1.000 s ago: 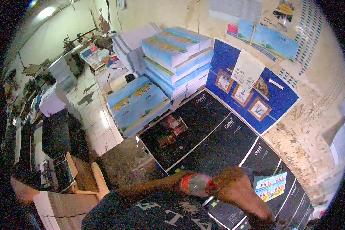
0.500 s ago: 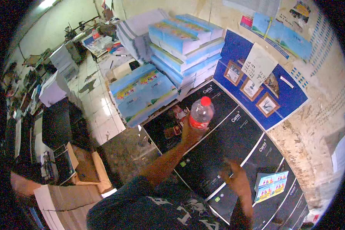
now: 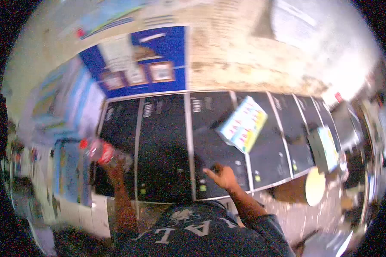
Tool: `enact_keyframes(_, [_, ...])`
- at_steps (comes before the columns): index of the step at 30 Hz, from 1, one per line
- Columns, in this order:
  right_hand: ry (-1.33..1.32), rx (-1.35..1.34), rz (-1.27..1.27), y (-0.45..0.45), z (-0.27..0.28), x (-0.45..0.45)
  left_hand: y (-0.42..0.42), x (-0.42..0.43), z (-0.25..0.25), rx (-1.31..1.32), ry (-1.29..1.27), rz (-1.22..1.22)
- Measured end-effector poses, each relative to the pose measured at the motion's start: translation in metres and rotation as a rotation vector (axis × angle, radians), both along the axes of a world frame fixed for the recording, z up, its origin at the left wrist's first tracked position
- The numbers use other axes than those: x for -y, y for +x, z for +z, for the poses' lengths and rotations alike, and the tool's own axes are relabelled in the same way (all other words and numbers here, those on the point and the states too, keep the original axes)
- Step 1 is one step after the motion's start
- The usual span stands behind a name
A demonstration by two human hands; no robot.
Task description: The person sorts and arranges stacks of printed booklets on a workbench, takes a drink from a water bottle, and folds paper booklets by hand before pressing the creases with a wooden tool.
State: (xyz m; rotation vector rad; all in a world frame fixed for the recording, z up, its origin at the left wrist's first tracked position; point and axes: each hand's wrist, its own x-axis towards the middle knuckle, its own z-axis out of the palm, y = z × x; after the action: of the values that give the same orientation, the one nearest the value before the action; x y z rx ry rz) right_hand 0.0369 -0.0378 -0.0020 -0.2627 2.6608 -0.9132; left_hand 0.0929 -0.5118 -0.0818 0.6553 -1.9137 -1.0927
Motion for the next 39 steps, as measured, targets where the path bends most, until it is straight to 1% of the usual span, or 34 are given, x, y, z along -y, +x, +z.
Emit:
enact_keyframes(1, [-0.048,0.014,-0.171,0.000,0.001,-0.018,0.003,0.003,-0.003,0.024,-0.026,0.017])
enact_keyframes(3, [-0.175,0.036,-0.430,-0.008,-0.003,-0.057,0.017,-0.005,-0.004,0.065,-0.109,0.104])
enact_keyframes(4, [-0.178,-0.041,-0.496,-0.011,-0.017,-0.079,0.024,-0.034,0.028,0.081,-0.054,0.126])
enact_keyframes(5, [-0.178,-0.136,-0.576,-0.019,-0.034,-0.103,0.031,-0.048,0.024,0.100,-0.097,0.163])
enact_keyframes(6, [-0.119,-0.163,-0.615,-0.025,-0.045,-0.129,0.045,-0.060,0.008,0.130,-0.154,0.169])
enact_keyframes(7, [-0.015,-0.180,-0.719,-0.030,-0.061,-0.150,0.060,-0.073,-0.013,0.174,-0.217,0.148])
enact_keyframes(9, [0.223,-0.404,-0.720,-0.032,-0.077,-0.189,0.081,-0.103,-0.054,0.310,-0.303,-0.033])
enact_keyframes(10, [0.238,-0.396,-0.767,-0.035,-0.086,-0.205,0.079,-0.124,-0.061,0.383,-0.311,-0.171])
enact_keyframes(12, [0.528,-0.425,-0.684,-0.043,-0.104,-0.221,0.051,-0.195,-0.013,0.589,-0.299,-0.403])
enact_keyframes(13, [0.526,-0.417,-0.708,-0.045,-0.104,-0.221,0.035,-0.209,-0.012,0.587,-0.314,-0.423])
enact_keyframes(15, [0.484,-0.261,-0.715,-0.044,-0.083,-0.216,0.004,-0.237,-0.016,0.690,-0.427,-0.858])
enact_keyframes(16, [0.499,-0.276,-0.707,-0.044,-0.083,-0.217,-0.010,-0.255,-0.016,0.692,-0.426,-0.872])
enact_keyframes(18, [0.488,-0.268,-0.711,-0.045,-0.083,-0.221,-0.031,-0.279,-0.005,0.837,-0.729,-0.953])
enact_keyframes(21, [0.448,-0.287,-0.721,-0.047,-0.079,-0.218,-0.033,-0.292,-0.020,0.878,-0.786,-0.870])
enact_keyframes(23, [0.538,-0.338,-0.698,-0.049,-0.094,-0.221,-0.035,-0.292,-0.018,0.875,-0.787,-0.862])
enact_keyframes(25, [0.569,-0.321,-0.649,-0.050,-0.087,-0.224,-0.036,-0.295,-0.012,0.913,-0.765,-0.889])
enact_keyframes(26, [0.574,-0.269,-0.589,-0.053,-0.075,-0.231,-0.036,-0.292,-0.016,0.943,-0.810,-0.892])
enact_keyframes(27, [0.543,-0.250,-0.539,-0.056,-0.073,-0.241,-0.037,-0.291,-0.014,0.953,-0.798,-0.877])
enact_keyframes(29, [0.542,-0.314,-0.482,-0.058,-0.088,-0.254,-0.038,-0.295,-0.009,0.990,-0.787,-0.883])
enact_keyframes(31, [0.577,-0.327,-0.466,-0.061,-0.080,-0.252,-0.040,-0.297,-0.010,1.059,-0.733,-0.877])
enact_keyframes(33, [0.514,-0.347,-0.454,-0.063,-0.084,-0.255,-0.044,-0.295,-0.006,1.128,-0.676,-0.865])
enact_keyframes(34, [0.511,-0.318,-0.450,-0.058,-0.087,-0.255,-0.043,-0.292,0.000,1.202,-0.633,-0.897])
enact_keyframes(35, [0.512,-0.307,-0.436,-0.064,-0.092,-0.261,-0.049,-0.296,-0.003,1.261,-0.578,-0.918])
enact_keyframes(36, [0.511,-0.329,-0.427,-0.071,-0.091,-0.266,-0.046,-0.298,-0.014,1.277,-0.535,-0.875])
enact_keyframes(38, [0.525,-0.319,-0.397,-0.064,-0.095,-0.263,-0.027,-0.290,-0.033,1.081,-0.675,-0.822])
enact_keyframes(39, [0.552,-0.315,-0.376,-0.063,-0.098,-0.266,-0.027,-0.290,-0.033,1.104,-0.646,-0.755])
